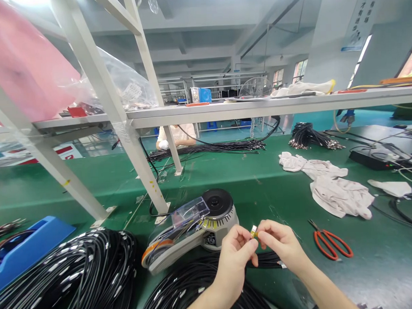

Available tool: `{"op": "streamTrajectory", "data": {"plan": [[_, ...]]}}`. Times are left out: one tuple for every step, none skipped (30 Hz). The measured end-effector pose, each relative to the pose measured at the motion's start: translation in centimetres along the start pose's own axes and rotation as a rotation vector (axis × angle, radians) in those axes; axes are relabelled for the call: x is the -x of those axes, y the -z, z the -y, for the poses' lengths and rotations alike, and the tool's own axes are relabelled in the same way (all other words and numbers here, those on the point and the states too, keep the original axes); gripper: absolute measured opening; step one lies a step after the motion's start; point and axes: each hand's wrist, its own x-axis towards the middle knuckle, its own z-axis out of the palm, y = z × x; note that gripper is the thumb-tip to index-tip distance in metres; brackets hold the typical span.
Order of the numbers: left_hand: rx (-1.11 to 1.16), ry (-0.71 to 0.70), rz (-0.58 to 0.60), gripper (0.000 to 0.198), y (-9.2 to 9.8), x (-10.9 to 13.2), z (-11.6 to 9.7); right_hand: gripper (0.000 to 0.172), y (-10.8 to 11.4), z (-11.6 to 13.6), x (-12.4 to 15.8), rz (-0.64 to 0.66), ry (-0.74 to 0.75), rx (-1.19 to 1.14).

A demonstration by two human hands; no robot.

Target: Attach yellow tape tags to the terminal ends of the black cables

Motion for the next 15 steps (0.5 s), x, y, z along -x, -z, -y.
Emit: {"op": "streamTrajectory", "data": {"plan": [[0.025,0.005,-0.005,0.015,-0.1,0.05,-0.06,0.018,0.0,-0.06,0.01,-0.005,0.004,0.007],[0.047,0.009,-0.011,0.015,-0.2,0.1,-0.11,0.019,-0.01,-0.12,0.03,-0.007,0.008,0.011],[0.064,0.012,-0.017,0.014,-0.29,0.15,-0.14,0.019,-0.04,-0.17,0.06,-0.008,0.013,0.015],[0.075,0.014,-0.024,0.014,-0.36,0.19,-0.14,0.018,-0.09,-0.21,0.09,-0.008,0.019,0.018],[0.081,0.016,-0.03,0.013,-0.41,0.24,-0.13,0.018,-0.15,-0.23,0.12,-0.01,0.026,0.022],[0.085,0.018,-0.036,0.013,-0.44,0.27,-0.09,0.017,-0.24,-0.25,0.15,-0.013,0.034,0.026],[0.09,0.019,-0.042,0.013,-0.45,0.3,-0.04,0.017,-0.34,-0.24,0.16,-0.019,0.042,0.03],[0.097,0.021,-0.048,0.012,-0.44,0.31,0.03,0.017,-0.45,-0.23,0.18,-0.025,0.051,0.035],[0.107,0.025,-0.052,0.012,-0.43,0.32,0.1,0.017,-0.56,-0.21,0.18,-0.034,0.06,0.041],[0.121,0.032,-0.053,0.012,-0.41,0.31,0.18,0.017,-0.67,-0.18,0.18,-0.042,0.069,0.048],[0.134,0.04,-0.05,0.013,-0.39,0.3,0.25,0.017,-0.75,-0.15,0.17,-0.049,0.075,0.055],[0.146,0.049,-0.045,0.013,-0.38,0.28,0.32,0.017,-0.81,-0.12,0.16,-0.054,0.08,0.059],[0.154,0.06,-0.036,0.014,-0.36,0.27,0.38,0.017,-0.86,-0.08,0.15,-0.057,0.081,0.06],[0.16,0.07,-0.027,0.014,-0.34,0.26,0.43,0.017,-0.88,-0.04,0.16,-0.056,0.082,0.056],[0.163,0.077,-0.019,0.015,-0.33,0.24,0.46,0.017,-0.88,0.0,0.17,-0.052,0.082,0.048]]}}
